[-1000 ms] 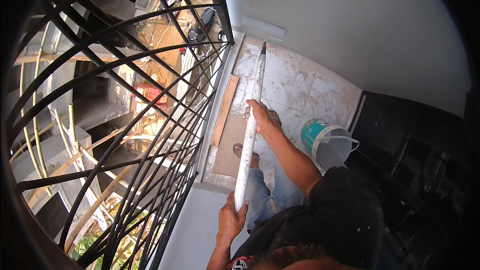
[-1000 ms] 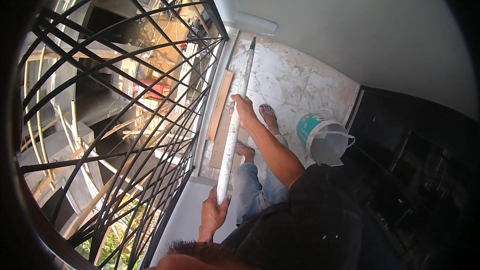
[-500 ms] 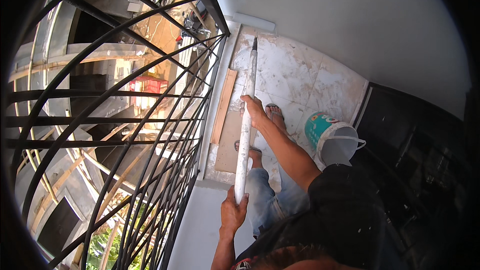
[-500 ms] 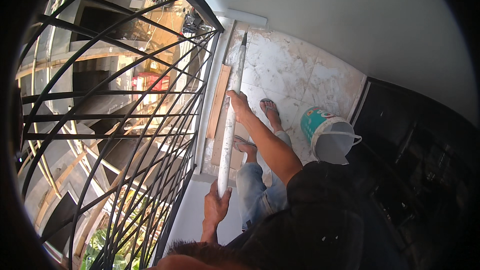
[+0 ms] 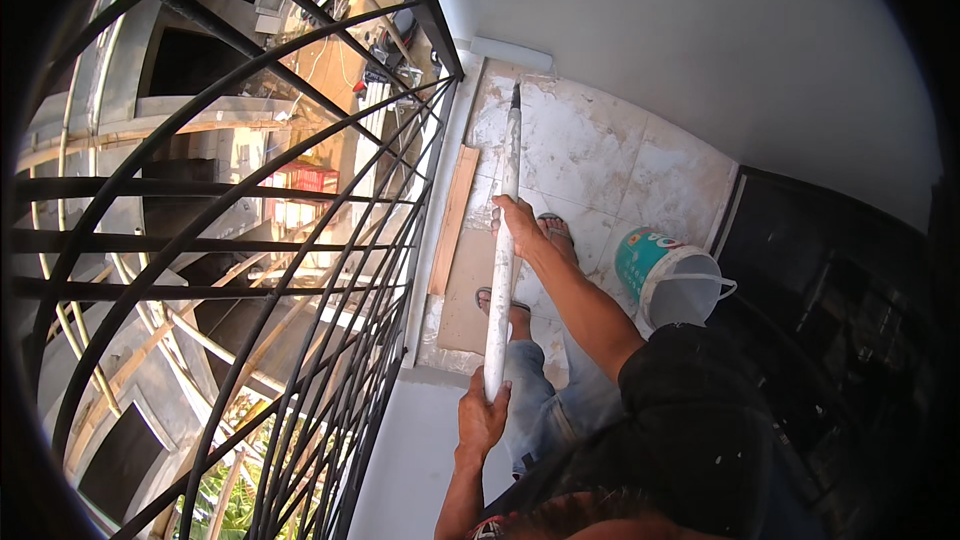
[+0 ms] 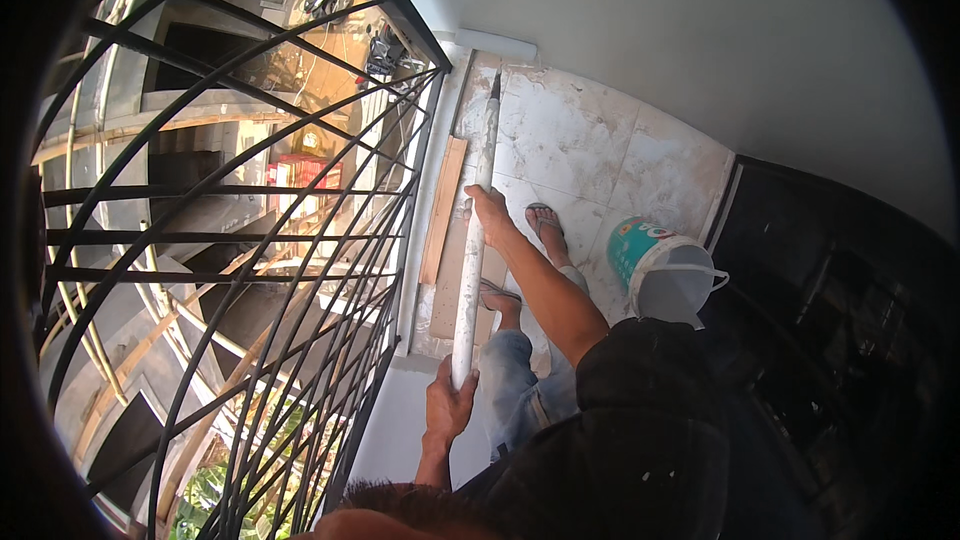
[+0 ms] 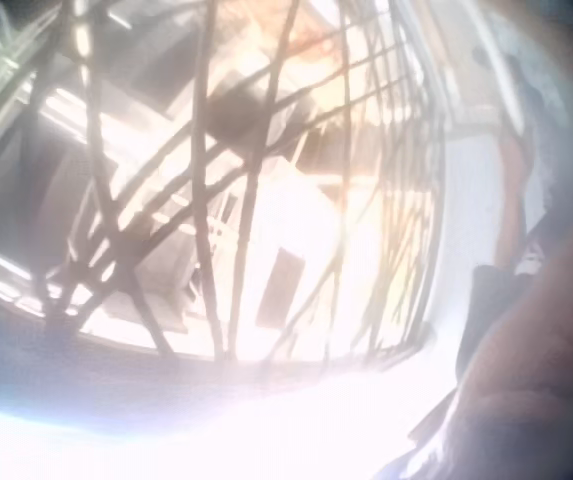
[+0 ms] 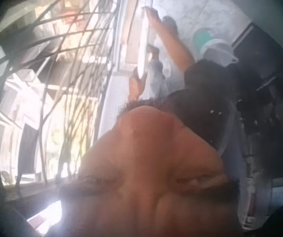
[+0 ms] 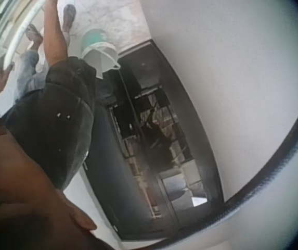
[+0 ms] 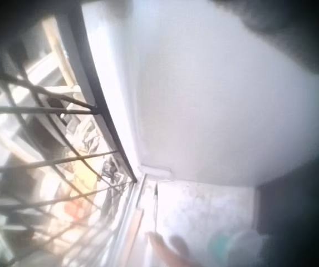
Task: The person paints the ceiling and a wall corner using a paint roller on an extension pole, dipping it into a bucket of white paint periodically.
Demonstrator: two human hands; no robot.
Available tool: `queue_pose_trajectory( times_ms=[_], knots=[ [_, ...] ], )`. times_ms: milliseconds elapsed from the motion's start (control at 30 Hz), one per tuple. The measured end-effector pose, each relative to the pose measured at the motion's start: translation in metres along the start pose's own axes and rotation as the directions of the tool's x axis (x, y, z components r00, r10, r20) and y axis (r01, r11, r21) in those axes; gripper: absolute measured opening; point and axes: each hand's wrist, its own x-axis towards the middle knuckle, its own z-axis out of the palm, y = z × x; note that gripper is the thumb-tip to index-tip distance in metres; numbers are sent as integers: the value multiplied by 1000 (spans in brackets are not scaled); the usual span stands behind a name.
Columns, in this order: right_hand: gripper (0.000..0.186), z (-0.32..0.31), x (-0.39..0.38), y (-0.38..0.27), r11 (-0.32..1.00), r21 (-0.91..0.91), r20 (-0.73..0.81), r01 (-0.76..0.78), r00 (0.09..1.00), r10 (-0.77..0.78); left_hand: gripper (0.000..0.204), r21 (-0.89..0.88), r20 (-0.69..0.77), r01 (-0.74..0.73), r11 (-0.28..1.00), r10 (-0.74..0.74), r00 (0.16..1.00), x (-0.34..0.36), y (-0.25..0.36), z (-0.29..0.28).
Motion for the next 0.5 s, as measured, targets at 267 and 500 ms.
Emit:
queue_pose_trajectory(
  times_ms=[267, 500],
  knots=[
    [21, 37, -158, 8, 990, 38, 21, 136, 990, -137, 44, -55, -8, -23, 998, 23, 1000, -124, -41, -47],
    [23, 73, -272, 16, 960, 24, 4, 277, 961, -278, 44, -99, -30, -114, 989, 111, 993, -196, -79, -89]
  ],
)
